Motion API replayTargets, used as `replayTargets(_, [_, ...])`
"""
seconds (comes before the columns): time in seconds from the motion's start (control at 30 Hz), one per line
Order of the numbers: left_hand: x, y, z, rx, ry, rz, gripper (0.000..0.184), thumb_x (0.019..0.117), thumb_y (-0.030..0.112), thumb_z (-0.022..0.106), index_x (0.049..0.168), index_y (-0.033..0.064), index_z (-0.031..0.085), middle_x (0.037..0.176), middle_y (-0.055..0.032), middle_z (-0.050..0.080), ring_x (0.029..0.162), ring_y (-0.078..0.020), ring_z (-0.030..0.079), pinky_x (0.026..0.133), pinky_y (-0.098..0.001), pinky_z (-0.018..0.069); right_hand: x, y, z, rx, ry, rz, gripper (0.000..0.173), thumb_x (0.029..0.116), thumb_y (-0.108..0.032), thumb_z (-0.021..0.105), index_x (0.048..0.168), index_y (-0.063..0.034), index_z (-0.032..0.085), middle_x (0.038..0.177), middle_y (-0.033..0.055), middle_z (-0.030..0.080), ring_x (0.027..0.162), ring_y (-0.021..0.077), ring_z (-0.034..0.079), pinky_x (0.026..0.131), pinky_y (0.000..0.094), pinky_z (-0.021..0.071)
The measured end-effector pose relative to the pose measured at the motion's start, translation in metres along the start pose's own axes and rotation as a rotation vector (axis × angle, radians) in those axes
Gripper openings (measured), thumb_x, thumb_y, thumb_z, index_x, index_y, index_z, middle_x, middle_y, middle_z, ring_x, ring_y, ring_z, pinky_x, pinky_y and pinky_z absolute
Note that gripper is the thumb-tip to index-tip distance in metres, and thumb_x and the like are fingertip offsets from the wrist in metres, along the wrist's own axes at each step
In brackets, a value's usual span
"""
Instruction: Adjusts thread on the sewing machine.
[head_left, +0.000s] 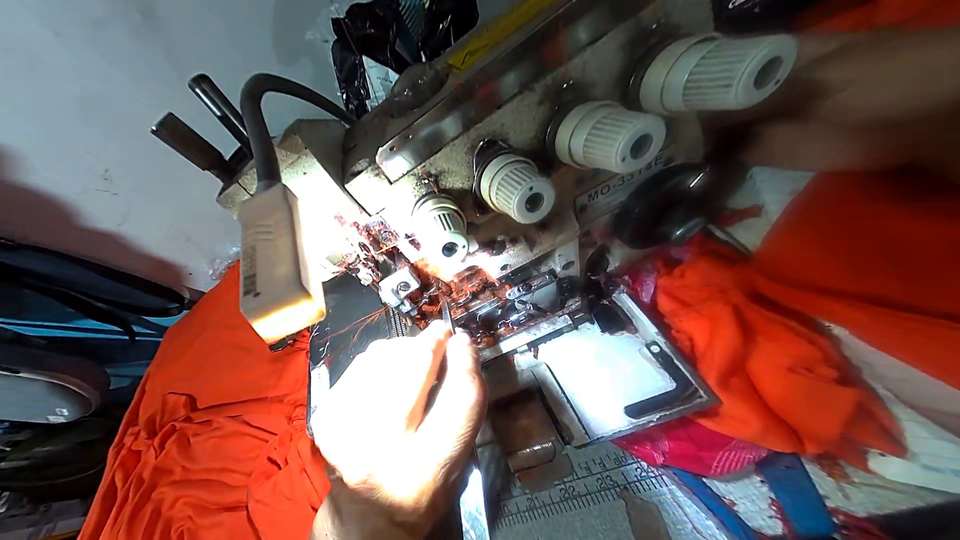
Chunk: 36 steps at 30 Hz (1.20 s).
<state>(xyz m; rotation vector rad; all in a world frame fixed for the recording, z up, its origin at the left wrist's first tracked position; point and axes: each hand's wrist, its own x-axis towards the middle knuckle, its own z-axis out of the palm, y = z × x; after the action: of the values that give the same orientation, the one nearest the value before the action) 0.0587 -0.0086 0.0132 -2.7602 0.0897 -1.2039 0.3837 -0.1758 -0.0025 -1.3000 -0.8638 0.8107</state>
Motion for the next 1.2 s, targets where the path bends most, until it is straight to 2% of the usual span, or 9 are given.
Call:
replayTargets(0.1, [0.001, 0.000, 0.000, 0.002, -0.010, 0.003, 0.017, 0.0968, 0.010, 0.062, 0.090, 0.0040, 0.077, 0.092, -0.0141, 0.075, 0.084, -0.0168, 0.069, 0.073, -0.0266, 0.0528, 0.000, -0.002, 0.003, -0.014, 0.027, 0.044, 0.030, 0.1024, -0.004, 0.038, 0.096, -0.0232, 0.061, 0.081, -0.0101, 0.068, 0.070, -0.0020, 0.065, 0.060, 0.0146, 0.0558])
replayTargets(0.2, [0.001, -0.002, -0.001, -0.007, -0.020, 0.010, 0.017, 0.0964, 0.009, 0.062, 0.089, 0.0037, 0.076, 0.092, -0.0141, 0.075, 0.084, -0.0166, 0.069, 0.073, -0.0261, 0.0526, 0.002, 0.000, 0.000, -0.026, 0.028, 0.057, 0.027, 0.1055, -0.009, 0.039, 0.100, -0.0229, 0.061, 0.084, -0.0087, 0.068, 0.073, -0.0004, 0.067, 0.062, 0.0164, 0.0578])
replayTargets(0.47, [0.003, -0.002, -0.003, -0.027, -0.009, -0.008, 0.016, 0.0960, 0.007, 0.063, 0.089, 0.0024, 0.076, 0.090, -0.0144, 0.075, 0.085, -0.0149, 0.070, 0.074, -0.0236, 0.0534, 0.002, -0.004, 0.005, -0.098, 0.062, 0.090, 0.032, 0.1071, -0.014, 0.034, 0.096, -0.0230, 0.063, 0.074, -0.0097, 0.066, 0.062, -0.0023, 0.064, 0.054, 0.0145, 0.0548])
replayTargets(0.53, [0.001, -0.002, -0.005, -0.023, -0.018, -0.010, 0.015, 0.0957, 0.007, 0.062, 0.089, 0.0030, 0.075, 0.091, -0.0139, 0.074, 0.086, -0.0146, 0.069, 0.074, -0.0229, 0.0531, 0.002, -0.006, 0.007, -0.100, 0.077, 0.105, 0.033, 0.1082, -0.017, 0.034, 0.092, -0.0249, 0.062, 0.072, -0.0119, 0.064, 0.062, -0.0040, 0.062, 0.056, 0.0124, 0.0530])
replayTargets(0.67, [0.000, -0.002, -0.004, -0.010, 0.000, -0.009, 0.016, 0.0964, 0.007, 0.062, 0.089, 0.0034, 0.075, 0.090, -0.0139, 0.074, 0.086, -0.0148, 0.070, 0.074, -0.0232, 0.0533, 0.005, -0.006, 0.006, -0.143, 0.141, 0.137, 0.026, 0.1095, -0.024, 0.037, 0.099, -0.0258, 0.061, 0.077, -0.0134, 0.063, 0.067, -0.0043, 0.062, 0.061, 0.0128, 0.0534])
replayTargets(0.77, [0.001, -0.001, -0.003, -0.007, 0.010, -0.013, 0.016, 0.0966, 0.008, 0.061, 0.088, 0.0037, 0.074, 0.089, -0.0135, 0.074, 0.086, -0.0146, 0.070, 0.074, -0.0228, 0.0534, 0.004, -0.007, 0.008, -0.092, 0.149, 0.116, 0.025, 0.1084, -0.015, 0.039, 0.100, -0.0214, 0.061, 0.079, -0.0114, 0.065, 0.067, -0.0033, 0.064, 0.061, 0.0132, 0.0551])
replayTargets(0.87, [0.001, -0.001, -0.003, -0.003, 0.003, -0.018, 0.016, 0.0975, 0.009, 0.061, 0.089, 0.0046, 0.074, 0.090, -0.0130, 0.074, 0.086, -0.0141, 0.070, 0.075, -0.0230, 0.0532, 0.002, -0.006, 0.004, -0.058, 0.055, 0.031, 0.035, 0.1022, -0.002, 0.034, 0.093, -0.0221, 0.061, 0.078, -0.0113, 0.067, 0.066, -0.0043, 0.063, 0.059, 0.0120, 0.0541])
replayTargets(1.07, [0.000, -0.001, -0.003, 0.009, -0.047, -0.007, 0.018, 0.0974, 0.011, 0.060, 0.092, 0.0065, 0.076, 0.093, -0.0123, 0.075, 0.085, -0.0161, 0.069, 0.073, -0.0272, 0.0517, 0.003, -0.001, -0.004, -0.062, 0.013, -0.039, 0.037, 0.0953, 0.008, 0.041, 0.096, -0.0206, 0.064, 0.082, -0.0100, 0.069, 0.068, -0.0025, 0.066, 0.058, 0.0143, 0.0566])
replayTargets(1.2, [-0.002, -0.003, -0.002, 0.004, -0.038, 0.002, 0.018, 0.0962, 0.010, 0.061, 0.089, 0.0047, 0.077, 0.090, -0.0120, 0.075, 0.082, -0.0157, 0.069, 0.072, -0.0272, 0.0518, 0.005, 0.000, -0.008, -0.098, 0.025, -0.031, 0.036, 0.0953, 0.009, 0.042, 0.101, -0.0195, 0.063, 0.087, -0.0083, 0.069, 0.073, -0.0007, 0.067, 0.061, 0.0168, 0.0587])
